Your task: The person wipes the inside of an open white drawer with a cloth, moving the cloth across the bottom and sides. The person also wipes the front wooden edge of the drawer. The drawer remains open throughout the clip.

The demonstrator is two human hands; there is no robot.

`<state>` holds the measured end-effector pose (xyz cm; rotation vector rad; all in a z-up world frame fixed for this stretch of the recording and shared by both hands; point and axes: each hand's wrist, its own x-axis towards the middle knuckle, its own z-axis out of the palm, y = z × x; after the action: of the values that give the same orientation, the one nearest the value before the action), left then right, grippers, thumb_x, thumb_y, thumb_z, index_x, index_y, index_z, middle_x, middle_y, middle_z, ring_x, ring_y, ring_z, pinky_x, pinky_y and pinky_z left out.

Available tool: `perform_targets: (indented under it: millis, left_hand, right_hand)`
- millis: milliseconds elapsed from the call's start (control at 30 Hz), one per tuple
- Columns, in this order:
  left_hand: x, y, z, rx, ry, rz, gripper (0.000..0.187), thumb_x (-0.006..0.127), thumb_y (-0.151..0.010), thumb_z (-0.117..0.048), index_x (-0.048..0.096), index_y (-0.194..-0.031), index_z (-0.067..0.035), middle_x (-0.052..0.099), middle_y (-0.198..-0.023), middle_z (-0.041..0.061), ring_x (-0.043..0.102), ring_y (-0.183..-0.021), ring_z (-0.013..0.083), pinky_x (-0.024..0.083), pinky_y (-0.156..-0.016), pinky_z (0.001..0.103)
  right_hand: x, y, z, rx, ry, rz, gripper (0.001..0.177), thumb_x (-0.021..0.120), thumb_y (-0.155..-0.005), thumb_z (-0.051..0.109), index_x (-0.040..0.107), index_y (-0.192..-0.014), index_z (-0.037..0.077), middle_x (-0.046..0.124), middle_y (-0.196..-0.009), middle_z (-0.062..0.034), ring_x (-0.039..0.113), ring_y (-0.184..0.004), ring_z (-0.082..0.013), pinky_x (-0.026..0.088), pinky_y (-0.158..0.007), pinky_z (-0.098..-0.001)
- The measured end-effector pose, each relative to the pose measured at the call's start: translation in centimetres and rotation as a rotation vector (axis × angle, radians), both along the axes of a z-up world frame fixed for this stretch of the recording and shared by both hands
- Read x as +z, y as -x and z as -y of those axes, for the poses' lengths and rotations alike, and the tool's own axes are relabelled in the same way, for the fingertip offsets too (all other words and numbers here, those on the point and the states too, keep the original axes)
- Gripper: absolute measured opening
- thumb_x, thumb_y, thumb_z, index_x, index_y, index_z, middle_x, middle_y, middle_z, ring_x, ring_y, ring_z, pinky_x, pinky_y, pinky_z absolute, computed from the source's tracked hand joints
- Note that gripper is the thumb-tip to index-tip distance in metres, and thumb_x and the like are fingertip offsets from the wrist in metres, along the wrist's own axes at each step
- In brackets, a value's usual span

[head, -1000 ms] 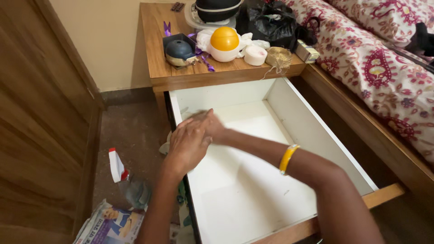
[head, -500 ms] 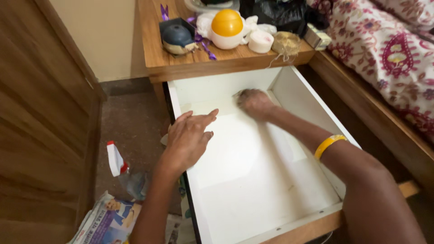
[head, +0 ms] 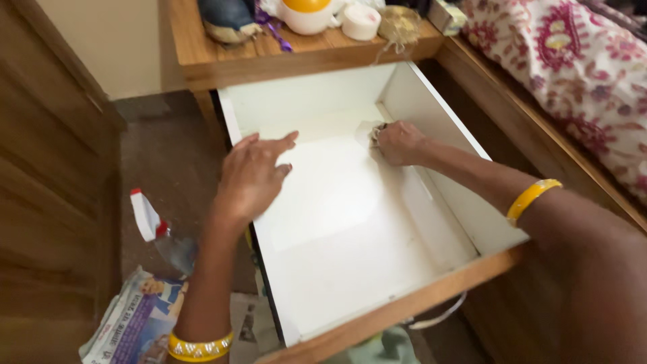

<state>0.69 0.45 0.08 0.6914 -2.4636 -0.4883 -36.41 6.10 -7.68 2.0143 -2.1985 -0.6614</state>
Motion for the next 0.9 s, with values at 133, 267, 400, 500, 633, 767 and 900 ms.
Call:
perform_targets:
  millis: [133, 267, 400, 500, 633, 767, 900]
  left_hand:
    - [0.0, -0.1, -0.2, 0.032, -0.024, 0.041, 0.048, 0.068, -0.089, -0.010, 0.065, -0.136, -0.013, 0.074, -0.120, 0.010, 0.067, -0.112, 0.0247, 0.030, -0.120, 0.042]
    - [0.7, -0.2, -0.6, 0.020, -0.047, 0.039, 0.049, 0.068, -0.088, -0.010, 0.064, -0.137, -0.013, 0.074, -0.121, 0.009, 0.066, -0.113, 0.0243, 0.029, -0.121, 0.041]
    - [0.8, -0.3, -0.7, 0.035, -0.080, 0.057, 0.048, 0.068, -0.090, -0.011, 0.064, -0.137, -0.015, 0.073, -0.121, 0.009, 0.066, -0.114, 0.0241, 0.028, -0.122, 0.040]
    - [0.8, -0.3, -0.8, 0.026, -0.078, 0.063, 0.049, 0.067, -0.089, -0.011, 0.063, -0.137, -0.014, 0.073, -0.121, 0.008, 0.066, -0.114, 0.0237, 0.027, -0.121, 0.040]
    - [0.8, -0.2, -0.8, 0.024, -0.063, 0.071, 0.048, 0.066, -0.090, -0.011, 0.063, -0.137, -0.014, 0.074, -0.120, 0.008, 0.068, -0.112, 0.0221, 0.027, -0.121, 0.042]
    - [0.8, -0.2, -0.6, 0.030, -0.069, 0.090, 0.048, 0.066, -0.091, -0.010, 0.063, -0.138, -0.014, 0.074, -0.120, 0.009, 0.070, -0.109, 0.0221, 0.028, -0.123, 0.042]
    - [0.5, -0.4, -0.4, -0.010, -0.051, 0.021, 0.048, 0.067, -0.089, -0.010, 0.064, -0.136, -0.012, 0.073, -0.122, 0.010, 0.069, -0.110, 0.0247, 0.030, -0.120, 0.043]
  right_hand:
    - [1.7, -3.3, -4.3, -0.076, -0.238, -0.049, 0.026, 0.053, -0.091, 0.014, 0.072, -0.093, -0.003, 0.074, -0.090, -0.0202, 0.076, -0.083, -0.0325, 0.061, -0.077, -0.0449]
    - [4.1, -6.4, -9.8, -0.051, -0.336, 0.013, 0.018, 0.059, -0.080, 0.010, 0.074, -0.083, -0.001, 0.072, -0.088, -0.0199, 0.074, -0.083, -0.0330, 0.060, -0.077, -0.0428]
    - [5.4, -7.8, -14.1, -0.191, -0.406, 0.240, 0.015, 0.067, -0.064, 0.003, 0.073, -0.077, 0.001, 0.074, -0.084, -0.0193, 0.073, -0.084, -0.0315, 0.059, -0.077, -0.0422]
    - [6.3, -7.6, -14.8, -0.167, -0.519, 0.267, 0.018, 0.058, -0.080, 0.004, 0.073, -0.081, -0.005, 0.074, -0.082, -0.0190, 0.071, -0.079, -0.0327, 0.058, -0.073, -0.0451]
    - [7.1, -4.5, -12.9, 0.106, -0.008, 0.385, 0.017, 0.060, -0.088, 0.010, 0.074, -0.096, 0.006, 0.073, -0.090, -0.0133, 0.070, -0.073, -0.0275, 0.056, -0.063, -0.0451]
    - [4.1, -1.9, -10.3, 0.110, 0.116, 0.026, 0.010, 0.062, -0.089, 0.009, 0.070, -0.091, 0.003, 0.071, -0.085, -0.0172, 0.069, -0.067, -0.0303, 0.058, -0.061, -0.0437]
    - [0.5, -1.8, -8.4, 0.104, 0.079, 0.246, 0.014, 0.065, -0.086, 0.014, 0.069, -0.081, 0.003, 0.072, -0.080, -0.0166, 0.069, -0.067, -0.0281, 0.059, -0.066, -0.0421]
